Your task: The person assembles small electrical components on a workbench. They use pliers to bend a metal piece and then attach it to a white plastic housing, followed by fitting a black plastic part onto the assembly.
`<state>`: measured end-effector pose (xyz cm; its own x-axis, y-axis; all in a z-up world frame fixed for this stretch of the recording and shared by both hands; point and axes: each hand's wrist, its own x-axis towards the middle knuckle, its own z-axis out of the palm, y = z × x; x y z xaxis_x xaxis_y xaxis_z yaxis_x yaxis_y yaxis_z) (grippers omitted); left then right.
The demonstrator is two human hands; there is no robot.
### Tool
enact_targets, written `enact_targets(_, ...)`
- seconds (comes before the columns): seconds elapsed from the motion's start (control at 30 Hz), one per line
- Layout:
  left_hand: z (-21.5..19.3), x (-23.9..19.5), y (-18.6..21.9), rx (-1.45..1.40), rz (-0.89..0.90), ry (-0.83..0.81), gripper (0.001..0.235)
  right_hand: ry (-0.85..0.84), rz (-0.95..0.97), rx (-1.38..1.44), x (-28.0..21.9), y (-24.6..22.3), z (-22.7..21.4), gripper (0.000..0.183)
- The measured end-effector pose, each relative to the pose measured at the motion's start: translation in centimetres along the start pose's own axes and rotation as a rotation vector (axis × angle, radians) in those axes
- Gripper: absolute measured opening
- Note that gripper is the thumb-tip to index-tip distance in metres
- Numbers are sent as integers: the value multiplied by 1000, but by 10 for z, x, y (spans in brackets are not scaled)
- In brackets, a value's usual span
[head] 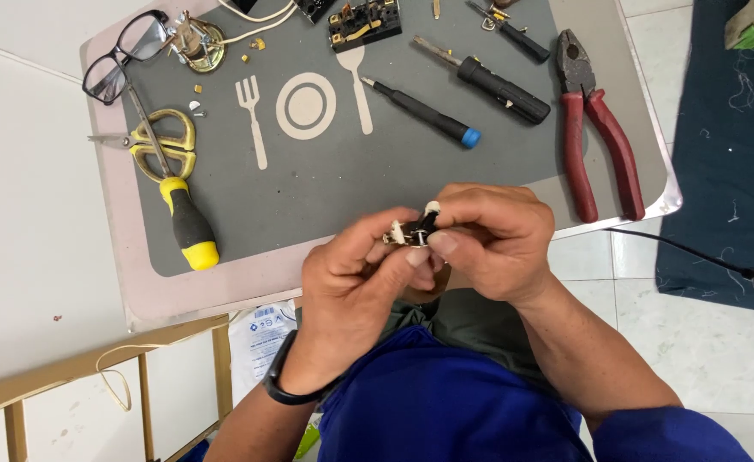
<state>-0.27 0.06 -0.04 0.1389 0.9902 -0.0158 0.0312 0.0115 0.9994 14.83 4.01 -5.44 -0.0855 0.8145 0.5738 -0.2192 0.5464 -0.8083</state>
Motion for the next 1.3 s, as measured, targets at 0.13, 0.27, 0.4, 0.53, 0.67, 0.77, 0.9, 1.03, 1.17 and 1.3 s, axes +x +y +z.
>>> enact_targets(0.13,-16,7,2,-27,-172,-62,26,-20,1,6,3,-3,2,12)
enact_targets(0.27,-27,21,34,155,-330,-185,15,-39,-2,-40,2,-1,3,10)
enact_targets(0.4,-30,24,40,199,-345,-237,15,-55,-9,-38,0,1,3,9)
enact_targets(0.53,-30,26,41,164,-369,-269,17,-68,-12,-21,0,1,3,8)
enact_targets(0.67,-27,24,34,52,-362,-295,19,-82,5,44,3,-3,1,7)
enact_targets(0.77,-22,20,31,119,-352,-212,18,-143,73,110,5,-6,1,21)
enact_targets(0.9,-16,17,30,209,-369,-166,18,-68,89,88,7,-3,4,14)
enact_targets(1.03,-15,15,27,184,-378,-185,16,-14,168,18,9,-8,3,14)
enact_targets(1.17,-12,11,30,101,-422,-177,10,30,366,167,2,-1,4,14)
enact_targets(1.3,-14,7,26,48,-261,-156,26,183,550,353,-3,7,9,13)
